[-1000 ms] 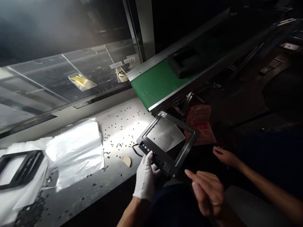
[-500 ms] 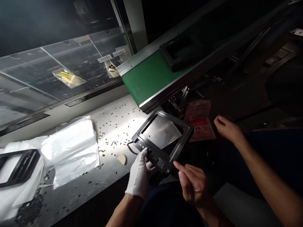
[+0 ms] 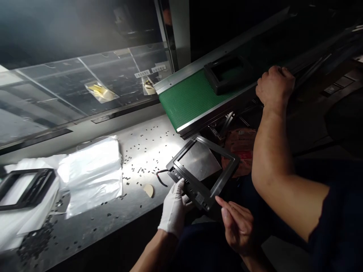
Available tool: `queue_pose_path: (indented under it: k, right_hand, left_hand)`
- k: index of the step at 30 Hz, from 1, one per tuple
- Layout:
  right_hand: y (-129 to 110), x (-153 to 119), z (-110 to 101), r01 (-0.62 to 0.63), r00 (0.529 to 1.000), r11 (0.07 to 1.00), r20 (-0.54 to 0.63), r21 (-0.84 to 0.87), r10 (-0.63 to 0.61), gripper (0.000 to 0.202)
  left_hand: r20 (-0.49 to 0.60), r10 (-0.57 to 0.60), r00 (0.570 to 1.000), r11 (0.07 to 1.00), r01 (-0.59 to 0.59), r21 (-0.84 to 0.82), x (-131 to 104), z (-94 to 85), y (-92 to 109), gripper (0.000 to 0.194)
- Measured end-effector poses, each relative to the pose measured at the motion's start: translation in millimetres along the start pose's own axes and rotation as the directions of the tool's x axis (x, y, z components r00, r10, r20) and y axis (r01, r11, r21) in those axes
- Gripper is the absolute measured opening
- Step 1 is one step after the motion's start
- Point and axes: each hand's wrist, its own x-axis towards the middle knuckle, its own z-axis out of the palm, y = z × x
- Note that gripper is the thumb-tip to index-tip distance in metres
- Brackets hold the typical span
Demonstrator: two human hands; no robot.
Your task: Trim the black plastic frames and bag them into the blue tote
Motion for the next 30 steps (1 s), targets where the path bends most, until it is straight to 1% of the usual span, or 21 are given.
queue_pose_path:
  k: [1,3,4,5,7,8,9,10,12,13,15,17,19,21,23,25,27,29,30]
  right_hand:
    - [-13,-10,11,0.018,1.000,1.000,-0.002,0.019,-0.018,0.048]
    - [-38,-46,32,0.046,0.999,0.998,-0.001,0.048,-0.046,0.060]
    - [-51,-70,42,0.051,0.999,0.997,0.004,0.058,-0.052,0.051]
    - [-64,-98,51,0.062,0.998,0.996,0.007,0.068,-0.062,0.050]
    - [-87,-156,64,0.076,0.997,0.994,0.010,0.077,-0.077,0.060]
    - [-96,-185,68,0.078,0.997,0.994,0.012,0.077,-0.079,0.057]
    - [-105,-214,71,0.073,0.997,0.995,0.005,0.072,-0.073,0.042]
    - [-111,-242,74,0.075,0.997,0.995,0.003,0.068,-0.075,0.037]
    - [-117,-291,76,0.065,0.998,0.996,-0.011,0.055,-0.065,0.033]
    - [-117,-310,77,0.037,0.999,0.998,-0.030,0.042,-0.035,0.033]
    - [-111,-337,77,-0.085,0.992,0.996,-0.097,0.005,0.085,0.030]
    - [-105,-346,77,-0.203,0.962,0.978,-0.192,-0.039,0.192,0.027]
    - [-102,-341,78,-0.274,0.922,0.961,-0.297,-0.045,0.249,0.026]
    - [-105,-329,80,-0.324,0.874,0.946,-0.379,0.008,0.303,0.026]
    - [-109,-320,82,-0.369,0.837,0.925,-0.402,0.085,0.371,0.026]
    - [-112,-315,83,-0.428,0.817,0.891,-0.357,0.149,0.452,0.028]
    - [-114,-313,83,-0.506,0.798,0.842,-0.269,0.189,0.540,0.035]
    - [-117,-313,84,-0.586,0.761,0.780,-0.180,0.220,0.623,0.042]
    - [-118,-313,84,-0.616,0.743,0.752,-0.142,0.235,0.654,0.045]
  left_hand:
    - [-0.003,0.016,1.000,1.000,-0.016,0.017,0,-2.1,0,0.046]
    - [-0.006,0.036,0.999,0.998,-0.036,0.054,-2,-6.2,1,0.048]
    - [-0.010,0.044,0.999,0.997,-0.043,0.064,-3,-8.1,2,0.049]
    - [-0.014,0.057,0.998,0.996,-0.056,0.075,-5,-10.1,4,0.051]
    - [-0.027,0.101,0.995,0.990,-0.098,0.104,-9,-14.4,9,0.056]
    - [-0.036,0.127,0.991,0.986,-0.122,0.115,-11,-16.8,13,0.058]
    - [-0.046,0.158,0.986,0.981,-0.151,0.124,-13,-19.6,16,0.059]
    - [-0.054,0.194,0.979,0.974,-0.186,0.130,-15,-22.8,20,0.060]
    - [-0.050,0.267,0.962,0.956,-0.258,0.143,-18,-30.3,26,0.059]
    - [-0.036,0.299,0.954,0.945,-0.291,0.152,-20,-34.6,28,0.056]
    - [-0.006,0.340,0.941,0.927,-0.334,0.171,-21,-43.7,33,0.052]
    - [0.019,0.345,0.938,0.922,-0.343,0.177,-24,-52.6,37,0.051]
    - [0.047,0.338,0.940,0.925,-0.341,0.169,-27,-60.7,42,0.054]
    - [0.085,0.333,0.939,0.927,-0.343,0.151,-30,-68.2,48,0.055]
    - [0.104,0.328,0.939,0.929,-0.341,0.143,-33,-75.8,54,0.054]
    - [0.107,0.293,0.950,0.941,-0.306,0.142,-34,-83.3,57,0.053]
    - [0.126,0.223,0.967,0.961,-0.240,0.135,-33,-89.7,58,0.055]
    - [0.157,0.163,0.974,0.976,-0.182,0.117,-32,-94.0,58,0.060]
    - [0.167,0.152,0.974,0.979,-0.171,0.109,-31,-95.4,58,0.062]
